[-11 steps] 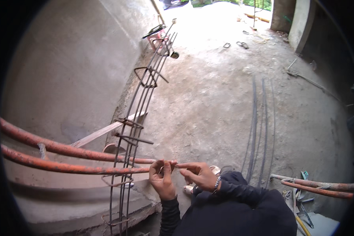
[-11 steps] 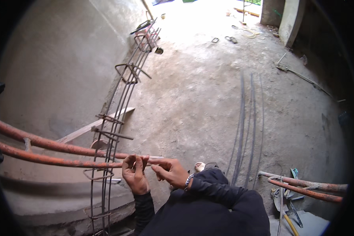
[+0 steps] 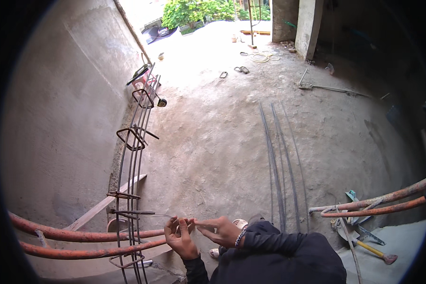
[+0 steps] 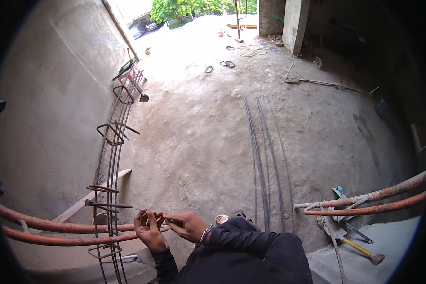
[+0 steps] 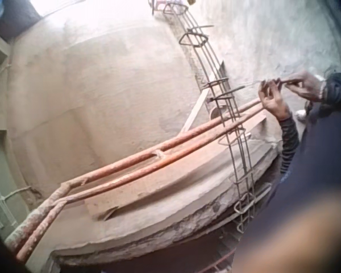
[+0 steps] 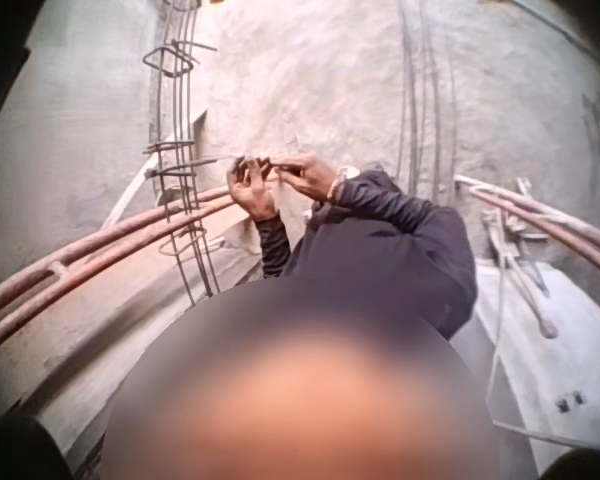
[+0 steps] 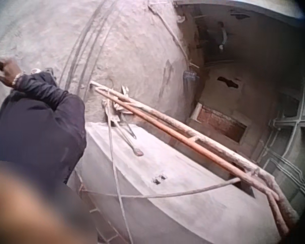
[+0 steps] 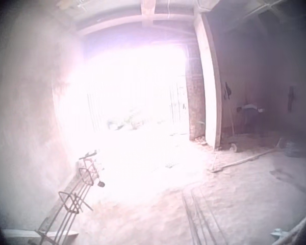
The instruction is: The person uses pliers to twist wire ties around a rebar cage, securing the crossbars to the main rods. They repeatedly position the wire, loop it, and twist it tight at multiple points along the cage.
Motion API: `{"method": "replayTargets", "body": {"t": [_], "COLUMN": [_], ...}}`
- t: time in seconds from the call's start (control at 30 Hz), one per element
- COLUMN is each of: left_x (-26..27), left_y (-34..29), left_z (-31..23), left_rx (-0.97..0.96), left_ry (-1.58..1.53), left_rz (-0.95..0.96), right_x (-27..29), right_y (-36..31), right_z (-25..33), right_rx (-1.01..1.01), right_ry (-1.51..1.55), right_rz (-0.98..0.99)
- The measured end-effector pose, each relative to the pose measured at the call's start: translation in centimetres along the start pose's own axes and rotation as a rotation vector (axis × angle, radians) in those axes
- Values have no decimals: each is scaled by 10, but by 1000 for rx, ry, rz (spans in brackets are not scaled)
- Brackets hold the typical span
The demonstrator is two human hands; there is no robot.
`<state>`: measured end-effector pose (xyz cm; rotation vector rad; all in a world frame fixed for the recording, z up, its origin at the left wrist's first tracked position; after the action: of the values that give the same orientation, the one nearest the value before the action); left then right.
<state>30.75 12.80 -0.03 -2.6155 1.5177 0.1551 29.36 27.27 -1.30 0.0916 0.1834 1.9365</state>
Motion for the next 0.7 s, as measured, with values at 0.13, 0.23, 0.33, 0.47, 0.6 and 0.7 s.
{"method": "replayTargets", "body": {"t": [0.13, 0.23, 0.33, 0.47, 0.6, 0.7], "left_x": [-18, -19, -14, -4, 8, 11], "left_y": [7, 6, 3, -1, -9, -17], "left_z": [3, 7, 12, 15, 18, 18], "left_rx": [-53, -63, -38, 0, 142, 124], "left_ry": [6, 68, 75, 55, -190, -138], "left_rz": [115, 112, 111, 104, 40, 40], "right_x": [17, 21, 17, 13, 13, 13], "right_y": [0, -3, -10, -13, -10, -8], "right_z": [-6, -14, -19, -26, -27, -25], "right_rx": [44, -15, 2, 30, 30, -45], "right_ry": [-24, -40, -103, -104, 83, 124], "right_rz": [-25, 24, 23, 51, 227, 296]}}
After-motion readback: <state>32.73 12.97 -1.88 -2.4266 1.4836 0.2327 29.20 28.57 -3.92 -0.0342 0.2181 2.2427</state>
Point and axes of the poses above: each hand's wrist, its own y-axis towards the middle knuckle, its own x-axis out of the back of the hand, z = x × y, the point moved 4 cm from there along y, towards the middle knuckle, and after that the axes turned 2 degrees about z, right-handed, at the moved point
